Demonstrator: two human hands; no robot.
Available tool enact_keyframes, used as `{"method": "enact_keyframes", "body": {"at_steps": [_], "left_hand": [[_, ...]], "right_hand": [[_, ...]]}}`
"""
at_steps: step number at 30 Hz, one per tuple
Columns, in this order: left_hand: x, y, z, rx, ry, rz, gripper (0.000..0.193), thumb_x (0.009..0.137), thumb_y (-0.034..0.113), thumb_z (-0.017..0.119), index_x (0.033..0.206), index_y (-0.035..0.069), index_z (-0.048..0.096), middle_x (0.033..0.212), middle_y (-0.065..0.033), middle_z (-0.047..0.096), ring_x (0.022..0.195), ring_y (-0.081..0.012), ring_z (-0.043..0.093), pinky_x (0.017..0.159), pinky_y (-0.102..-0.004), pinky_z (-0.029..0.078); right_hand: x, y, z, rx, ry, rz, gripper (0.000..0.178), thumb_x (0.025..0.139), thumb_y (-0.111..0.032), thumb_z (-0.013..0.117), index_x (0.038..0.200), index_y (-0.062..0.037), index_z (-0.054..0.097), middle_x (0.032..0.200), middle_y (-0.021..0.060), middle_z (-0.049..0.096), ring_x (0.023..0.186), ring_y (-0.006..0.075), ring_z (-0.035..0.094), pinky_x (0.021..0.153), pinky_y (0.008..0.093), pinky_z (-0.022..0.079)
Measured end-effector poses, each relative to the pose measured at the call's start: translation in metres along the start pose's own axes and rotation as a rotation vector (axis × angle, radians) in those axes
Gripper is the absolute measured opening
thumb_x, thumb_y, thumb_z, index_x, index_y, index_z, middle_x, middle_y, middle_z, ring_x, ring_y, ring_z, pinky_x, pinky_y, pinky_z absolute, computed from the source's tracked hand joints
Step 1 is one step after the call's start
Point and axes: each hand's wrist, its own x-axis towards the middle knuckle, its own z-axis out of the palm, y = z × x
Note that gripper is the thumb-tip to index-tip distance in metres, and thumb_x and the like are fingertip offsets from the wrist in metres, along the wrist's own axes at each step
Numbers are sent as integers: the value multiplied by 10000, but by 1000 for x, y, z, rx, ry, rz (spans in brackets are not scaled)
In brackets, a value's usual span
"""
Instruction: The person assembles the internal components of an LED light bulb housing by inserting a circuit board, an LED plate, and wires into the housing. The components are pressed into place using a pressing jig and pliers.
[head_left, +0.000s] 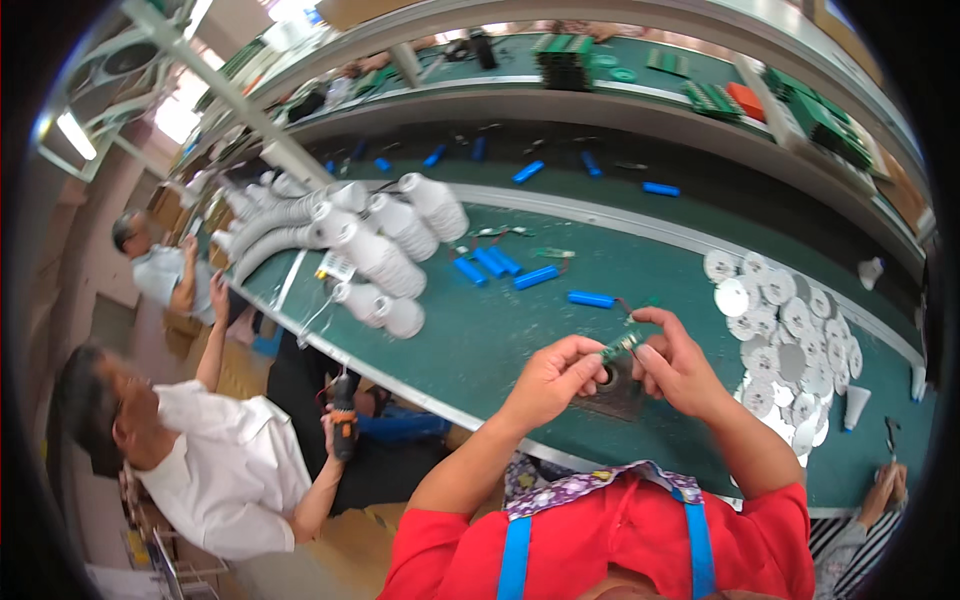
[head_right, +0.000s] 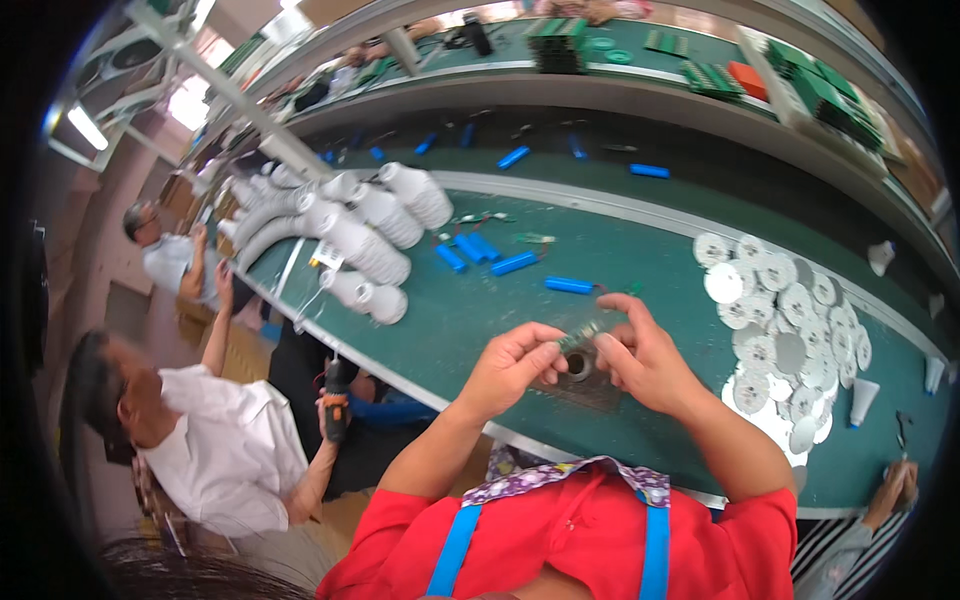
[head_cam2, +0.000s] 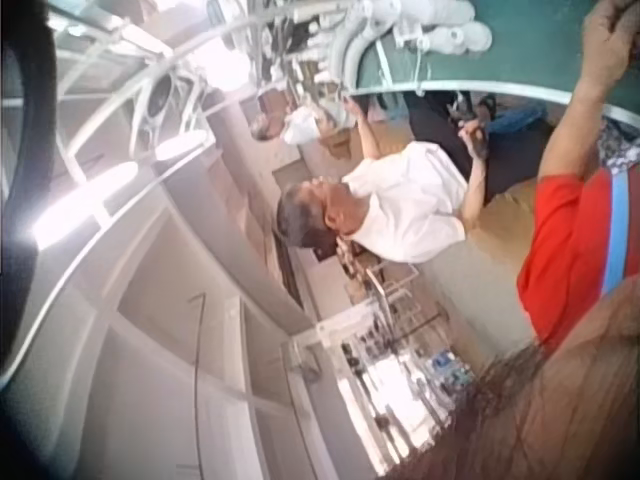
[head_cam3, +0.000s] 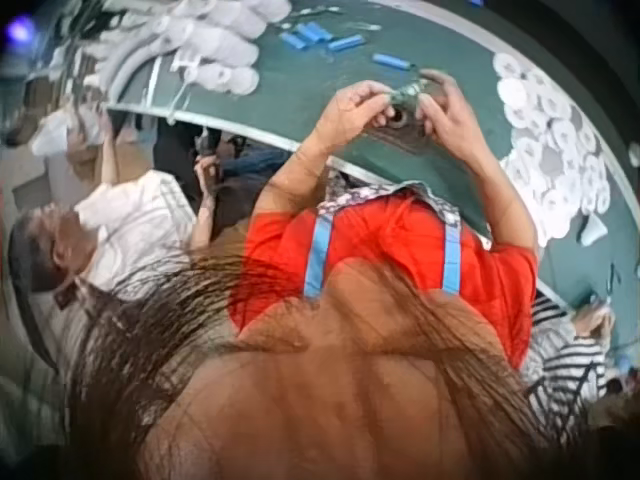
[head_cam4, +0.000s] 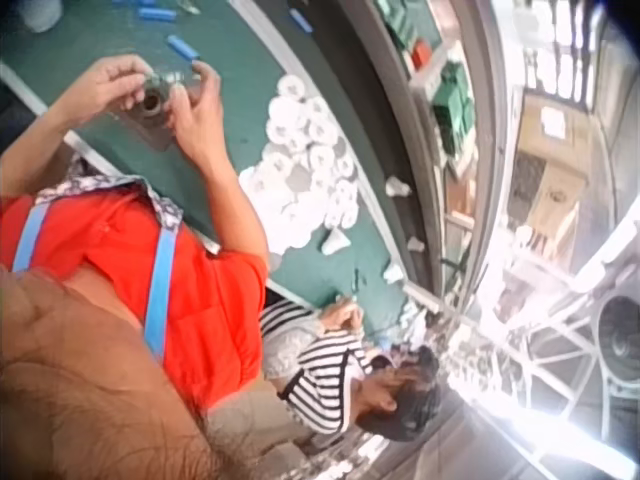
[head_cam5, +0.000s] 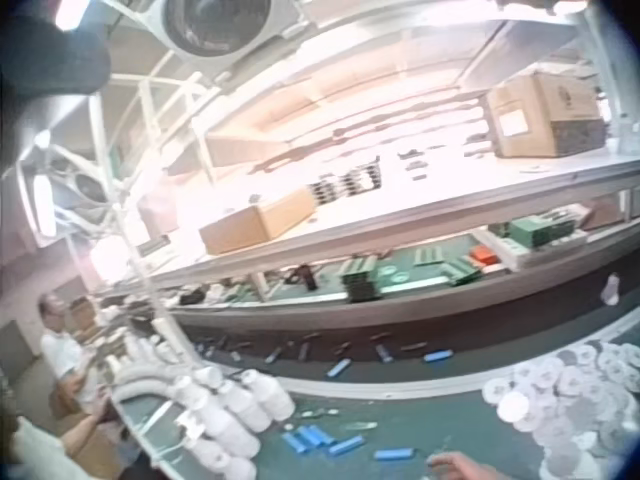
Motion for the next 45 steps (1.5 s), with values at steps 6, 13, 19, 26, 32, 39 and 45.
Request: {"method": "enact_keyframes", "body": {"at_steps": [6, 13, 19, 26, 32, 39, 45], "left_hand": [[-40, 2, -19, 129, -121, -100, 184, 882, 124, 526, 1021, 19, 588, 787, -12, 583, 693, -55, 529, 619, -198, 446], [-54, -3, -81, 504, 323, 272, 196, 828, 69, 596, 1022, 41, 601, 993, -22, 592, 900, -109, 544, 786, -256, 453], [-38, -15, -226, 1024, 1151, 519, 415, 806, 65, 594, 1195, 16, 460, 1133, -136, 505, 1009, -209, 522, 839, -293, 433], [-26, -14, -234, 809, 803, 362, 428, 785, 86, 648, 1174, -10, 498, 1006, -76, 561, 868, -128, 554, 729, -238, 460], [-40, 7, -177, 873, 875, 262, 389, 752, 201, 708, 1051, -10, 576, 904, -66, 550, 749, -119, 534, 656, -241, 444], [-54, 18, -129, -91, 790, 410, 245, 852, 249, 609, 951, 42, 523, 885, -41, 565, 763, -125, 556, 629, -261, 479], [-60, -18, -48, -389, 442, 165, 216, 896, 257, 534, 985, 68, 478, 889, -58, 579, 754, -127, 594, 586, -246, 513]], "right_hand": [[-12, 12, 20, -148, -222, -38, 139, 879, -119, 528, 974, -18, 540, 722, 16, 583, 615, 60, 525, 540, 208, 440], [-19, 21, 34, 132, -321, 178, 95, 858, -116, 569, 907, -40, 541, 742, 12, 591, 580, 40, 502, 488, 182, 399], [-36, 43, 32, 256, -138, 183, 95, 846, -96, 571, 923, -43, 554, 757, 27, 594, 589, 59, 522, 500, 204, 427], [-46, 56, 28, 371, -86, 201, 103, 858, -116, 556, 926, -39, 549, 771, 41, 598, 592, 69, 531, 500, 208, 426], [-45, 62, 33, 511, -104, 246, 88, 863, -111, 553, 919, -43, 544, 776, 48, 593, 603, 85, 542, 496, 216, 422], [-42, 63, 38, 541, -56, 210, 98, 861, -107, 552, 931, -39, 548, 775, 44, 580, 605, 82, 536, 492, 210, 416], [-37, 51, 45, 312, 5, 92, 144, 852, -144, 572, 940, -32, 549, 768, 20, 574, 605, 66, 525, 487, 203, 407]]}}
